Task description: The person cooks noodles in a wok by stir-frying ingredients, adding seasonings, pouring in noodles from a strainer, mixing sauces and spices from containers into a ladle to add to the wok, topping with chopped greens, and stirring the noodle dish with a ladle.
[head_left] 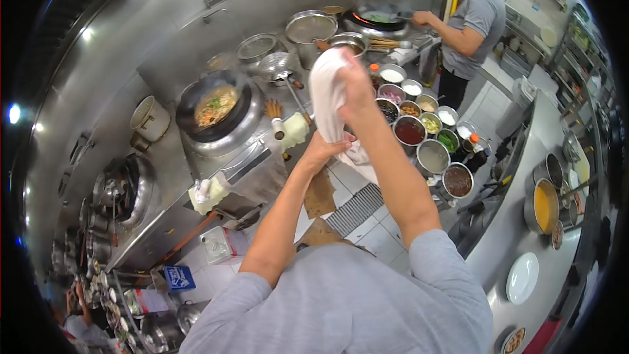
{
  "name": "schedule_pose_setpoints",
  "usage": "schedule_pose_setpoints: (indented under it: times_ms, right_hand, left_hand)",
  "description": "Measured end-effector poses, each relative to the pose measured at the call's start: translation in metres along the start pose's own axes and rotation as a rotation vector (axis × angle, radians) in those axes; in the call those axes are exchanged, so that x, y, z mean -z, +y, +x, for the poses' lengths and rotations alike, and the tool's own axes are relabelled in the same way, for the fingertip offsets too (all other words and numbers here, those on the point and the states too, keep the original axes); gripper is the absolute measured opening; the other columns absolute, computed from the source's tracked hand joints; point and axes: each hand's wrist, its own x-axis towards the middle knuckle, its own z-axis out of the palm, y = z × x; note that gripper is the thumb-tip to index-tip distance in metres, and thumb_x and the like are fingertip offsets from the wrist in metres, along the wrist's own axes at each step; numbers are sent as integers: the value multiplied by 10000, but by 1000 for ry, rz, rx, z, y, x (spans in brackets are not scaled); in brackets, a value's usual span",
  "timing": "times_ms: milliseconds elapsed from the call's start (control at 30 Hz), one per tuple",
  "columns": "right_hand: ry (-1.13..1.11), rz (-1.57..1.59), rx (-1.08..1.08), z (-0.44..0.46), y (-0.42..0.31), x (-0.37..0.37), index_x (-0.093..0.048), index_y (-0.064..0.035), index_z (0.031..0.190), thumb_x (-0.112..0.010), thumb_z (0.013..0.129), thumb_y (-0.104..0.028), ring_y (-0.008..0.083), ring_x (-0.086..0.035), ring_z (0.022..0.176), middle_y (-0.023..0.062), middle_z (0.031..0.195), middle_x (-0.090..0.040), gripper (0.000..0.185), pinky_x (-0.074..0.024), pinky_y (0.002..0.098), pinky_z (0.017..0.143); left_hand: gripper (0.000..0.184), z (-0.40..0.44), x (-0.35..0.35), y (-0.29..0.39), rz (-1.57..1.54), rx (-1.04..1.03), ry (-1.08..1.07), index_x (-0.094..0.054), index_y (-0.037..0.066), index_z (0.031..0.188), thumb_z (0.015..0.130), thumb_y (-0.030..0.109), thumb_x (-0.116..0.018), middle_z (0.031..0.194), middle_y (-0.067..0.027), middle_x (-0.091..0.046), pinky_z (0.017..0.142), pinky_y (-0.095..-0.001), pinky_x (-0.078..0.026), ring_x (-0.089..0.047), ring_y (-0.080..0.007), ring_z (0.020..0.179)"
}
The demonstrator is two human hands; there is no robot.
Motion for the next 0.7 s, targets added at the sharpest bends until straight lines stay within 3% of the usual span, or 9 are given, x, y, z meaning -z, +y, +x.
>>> schedule_pose_setpoints:
  times_ms: [67, 167, 233, 300, 367, 433, 500, 567, 700]
  right_hand:
    - [217, 77, 114, -13, -41, 28, -517, -44, 1219, -509, 739, 19, 210, -633, 947, 106, 1050, -624, 484, -529, 351, 849]
    - [147, -62, 204, -48, -81, 126, -482, -46, 1306, -518, 756, 9, 244, -622, 1000, 130, 1117, -607, 554, -506, 364, 906]
    - [211, -764, 11, -77, -68, 209, -477, -34, 1317, -631, 759, -60, 274, -601, 1063, 153, 1194, -586, 579, -466, 383, 968]
    - [-101, -1392, -265, -108, -49, 267, -421, -35, 1376, -761, 706, -147, 282, -522, 1198, 173, 1313, -519, 760, -397, 381, 1040]
    - [-129, -1582, 28, -113, -29, 210, -335, -45, 1441, -826, 656, -204, 263, -424, 1302, 177, 1394, -448, 939, -343, 367, 1079]
    - [-247, -993, -42, -98, -4, 154, -263, -64, 1481, -812, 675, -190, 251, -377, 1332, 160, 1427, -402, 984, -317, 349, 1091]
    - [-265, -796, 27, -80, 24, 123, -328, -57, 1452, -738, 719, -115, 250, -426, 1293, 139, 1384, -448, 842, -336, 335, 1077]
    - [-171, -525, 54, -59, 58, 101, -375, -53, 1418, -677, 734, -66, 237, -463, 1249, 124, 1337, -483, 748, -362, 326, 1055]
    - [64, 64, -30, -45, 58, 66, -492, -44, 1303, -517, 749, 45, 189, -551, 1113, 92, 1200, -564, 562, -433, 305, 980]
  left_hand:
    - [761, 12, -10, 0, 166, 191, -202, -404, 30, 1339, 678, 85, -777, 1172, -90, -576, 960, -327, -441, -560, -177, 1099]
    - [682, 14, -19, 22, 135, 25, -70, -442, 35, 1303, 701, 66, -760, 1144, -99, -592, 939, -322, -443, -561, -163, 1084]
    - [631, 16, -20, 46, 199, -32, -63, -471, 27, 1260, 707, 82, -768, 1110, -101, -590, 899, -310, -465, -578, -165, 1037]
    - [631, 24, -24, 56, 400, -87, -194, -484, 62, 1262, 710, 119, -784, 1155, -91, -591, 935, -318, -436, -562, -189, 1073]
    - [639, 34, -23, 56, 577, -91, -226, -486, 72, 1259, 709, 169, -796, 1159, -87, -593, 938, -317, -432, -560, -198, 1077]
    - [618, 39, -25, 61, 811, -1, -423, -502, 77, 1243, 711, 196, -795, 1174, -96, -587, 927, -325, -433, -560, -193, 1078]
    - [578, 38, -25, 67, 828, -38, -426, -514, 67, 1231, 742, 229, -776, 1176, -113, -571, 918, -336, -433, -553, -206, 1080]
    - [542, 40, -20, 74, 1134, -414, -111, -524, 57, 1229, 779, 259, -748, 1174, -119, -556, 934, -343, -424, -541, -232, 1088]
    - [681, 31, -10, 40, 860, -642, 269, -445, 12, 1306, 765, 291, -750, 1214, -192, -501, 961, -386, -427, -537, -307, 1115]
